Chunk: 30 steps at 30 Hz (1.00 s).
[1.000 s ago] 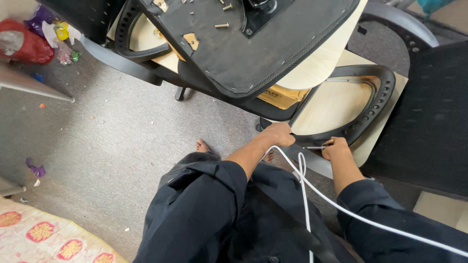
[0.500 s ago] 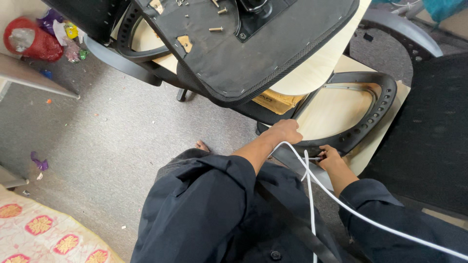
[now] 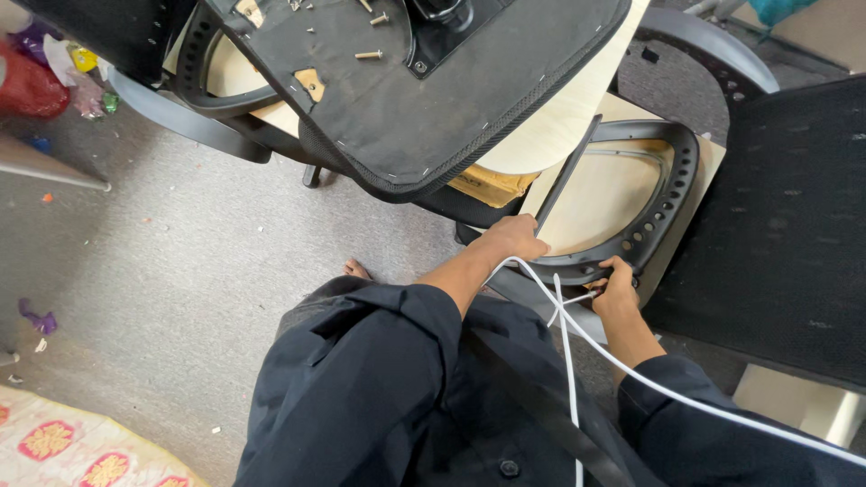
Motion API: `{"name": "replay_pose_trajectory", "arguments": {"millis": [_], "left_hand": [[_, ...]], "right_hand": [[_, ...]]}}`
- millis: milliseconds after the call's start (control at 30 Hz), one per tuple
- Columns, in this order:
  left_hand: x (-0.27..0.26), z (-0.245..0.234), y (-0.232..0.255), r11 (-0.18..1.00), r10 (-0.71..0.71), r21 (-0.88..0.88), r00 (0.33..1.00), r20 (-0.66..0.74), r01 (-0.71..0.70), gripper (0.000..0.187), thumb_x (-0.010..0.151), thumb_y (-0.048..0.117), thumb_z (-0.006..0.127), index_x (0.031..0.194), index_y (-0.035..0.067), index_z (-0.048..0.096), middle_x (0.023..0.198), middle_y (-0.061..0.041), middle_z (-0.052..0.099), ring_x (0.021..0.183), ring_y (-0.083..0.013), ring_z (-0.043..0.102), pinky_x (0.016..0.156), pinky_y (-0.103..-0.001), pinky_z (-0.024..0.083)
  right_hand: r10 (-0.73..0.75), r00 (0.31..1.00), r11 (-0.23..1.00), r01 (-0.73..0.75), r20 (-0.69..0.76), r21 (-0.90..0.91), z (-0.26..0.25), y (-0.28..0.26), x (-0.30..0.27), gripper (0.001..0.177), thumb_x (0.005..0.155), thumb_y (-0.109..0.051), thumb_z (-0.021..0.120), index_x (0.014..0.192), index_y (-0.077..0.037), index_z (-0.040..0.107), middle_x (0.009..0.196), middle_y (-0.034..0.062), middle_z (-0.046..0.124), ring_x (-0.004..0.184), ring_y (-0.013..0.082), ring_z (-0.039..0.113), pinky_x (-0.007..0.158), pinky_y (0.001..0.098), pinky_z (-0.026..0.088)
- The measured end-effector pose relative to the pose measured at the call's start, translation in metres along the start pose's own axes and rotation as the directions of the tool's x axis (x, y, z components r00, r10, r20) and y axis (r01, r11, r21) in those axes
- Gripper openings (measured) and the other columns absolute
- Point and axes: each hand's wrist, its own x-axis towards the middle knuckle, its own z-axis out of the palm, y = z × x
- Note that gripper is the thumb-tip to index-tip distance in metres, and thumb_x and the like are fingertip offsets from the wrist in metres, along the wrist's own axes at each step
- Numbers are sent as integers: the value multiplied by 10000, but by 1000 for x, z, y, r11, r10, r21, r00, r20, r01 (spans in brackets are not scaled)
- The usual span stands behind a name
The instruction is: The person uses a screwdriver to tighten screws on the underside of an office chair seat, then picks up a black plastic base frame and aligns it with the seat. They insert and tighten screws to attach the base frame to the seat.
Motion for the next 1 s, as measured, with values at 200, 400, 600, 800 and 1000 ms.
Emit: {"name": "replay_pose_trajectory", "arguments": {"millis": [200,400,600,800,1000], "left_hand": [[-19,-9,17,988,-147,40,989,5,147,892,741,626,742,1383,23,600,1374,-213,641,1266,-344,633,1033,-427,523],[-19,-3,15,987,-100,-102,973,209,123,985,678,670,712,1364,-23,571,1295,-200,659,1140,-317,681,843,-476,594],[4,12,11,975,-15,-222,1000,-27,9,1003,716,667,747,1298,-130,566,1157,-275,742,1070,-326,740,885,-364,566],[12,29,9,942,-104,-318,994,28,108,986,728,527,813,1363,-131,445,1243,-281,636,1133,-339,695,905,-392,616],[5,32,-10,968,-132,-225,987,-89,109,523,775,141,673,1259,-54,666,1275,-293,668,1218,-375,651,1006,-375,526]], "right_hand": [[88,956,995,-69,281,-78,-19,-10,14,216,722,-137,647,746,-181,437,701,-29,536,412,51,364,375,185,281],[138,916,989,-151,377,3,-20,-11,3,198,783,-174,625,710,-165,441,612,-54,543,380,26,383,352,162,286],[137,931,978,-181,337,102,-15,-15,-28,207,820,-154,632,709,-149,458,612,-63,559,381,13,409,373,137,348],[117,954,974,-164,275,157,-18,-4,-67,203,784,-119,628,685,-163,456,603,-70,567,362,18,379,374,134,376],[67,931,966,-150,358,210,-24,12,-86,261,767,-103,628,668,-174,398,572,-59,489,384,39,366,361,153,322]]}}
